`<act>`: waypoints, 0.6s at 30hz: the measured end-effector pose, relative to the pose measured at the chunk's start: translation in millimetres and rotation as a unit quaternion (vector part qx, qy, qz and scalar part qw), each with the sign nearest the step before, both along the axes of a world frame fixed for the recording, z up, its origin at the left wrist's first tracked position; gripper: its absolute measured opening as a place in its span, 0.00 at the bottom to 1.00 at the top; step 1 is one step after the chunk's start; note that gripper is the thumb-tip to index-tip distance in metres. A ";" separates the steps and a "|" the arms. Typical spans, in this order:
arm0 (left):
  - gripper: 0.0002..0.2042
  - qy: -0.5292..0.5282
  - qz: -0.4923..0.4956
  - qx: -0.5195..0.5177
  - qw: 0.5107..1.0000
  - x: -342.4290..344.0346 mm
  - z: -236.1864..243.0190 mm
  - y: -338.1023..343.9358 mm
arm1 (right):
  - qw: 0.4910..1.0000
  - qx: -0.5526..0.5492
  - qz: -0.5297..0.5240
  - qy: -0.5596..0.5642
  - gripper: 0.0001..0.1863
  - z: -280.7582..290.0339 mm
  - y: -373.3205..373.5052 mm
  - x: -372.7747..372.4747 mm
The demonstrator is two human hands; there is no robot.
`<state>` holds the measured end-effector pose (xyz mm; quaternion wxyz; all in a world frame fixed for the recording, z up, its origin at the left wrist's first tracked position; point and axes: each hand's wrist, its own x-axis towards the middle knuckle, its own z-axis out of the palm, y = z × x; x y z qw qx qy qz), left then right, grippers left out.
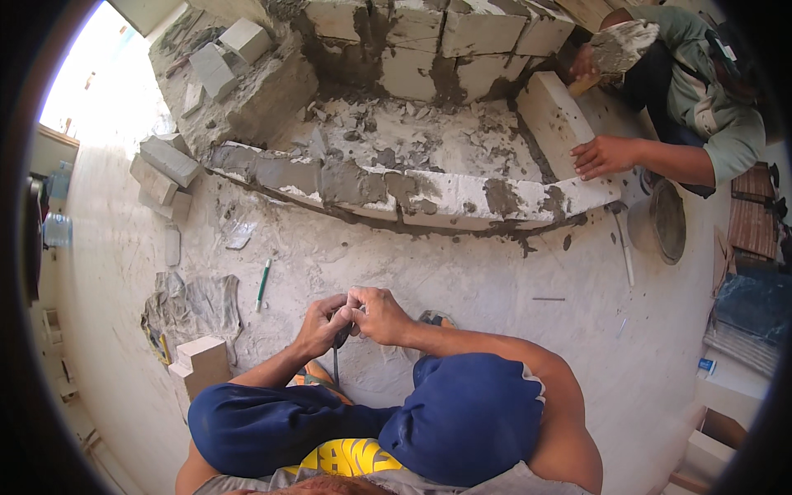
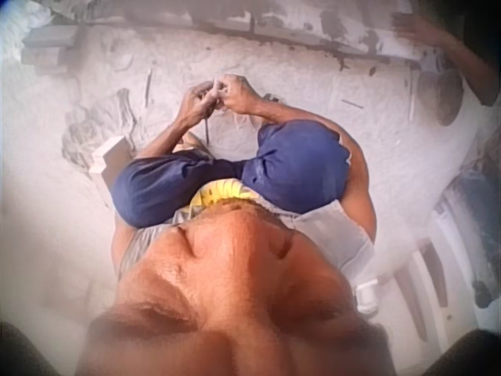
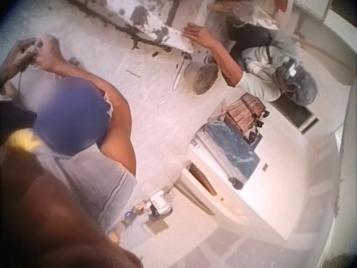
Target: The person measures a brick using a tape measure and cuts into it with a hand saw.
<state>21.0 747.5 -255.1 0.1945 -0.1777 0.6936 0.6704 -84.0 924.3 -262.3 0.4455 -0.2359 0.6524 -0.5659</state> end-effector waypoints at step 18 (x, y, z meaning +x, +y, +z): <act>0.21 0.058 -0.018 -0.069 0.996 4.4 -1.3 -12.4 | 0.994 0.067 0.006 -0.081 0.11 -7.2 0.1 -5.2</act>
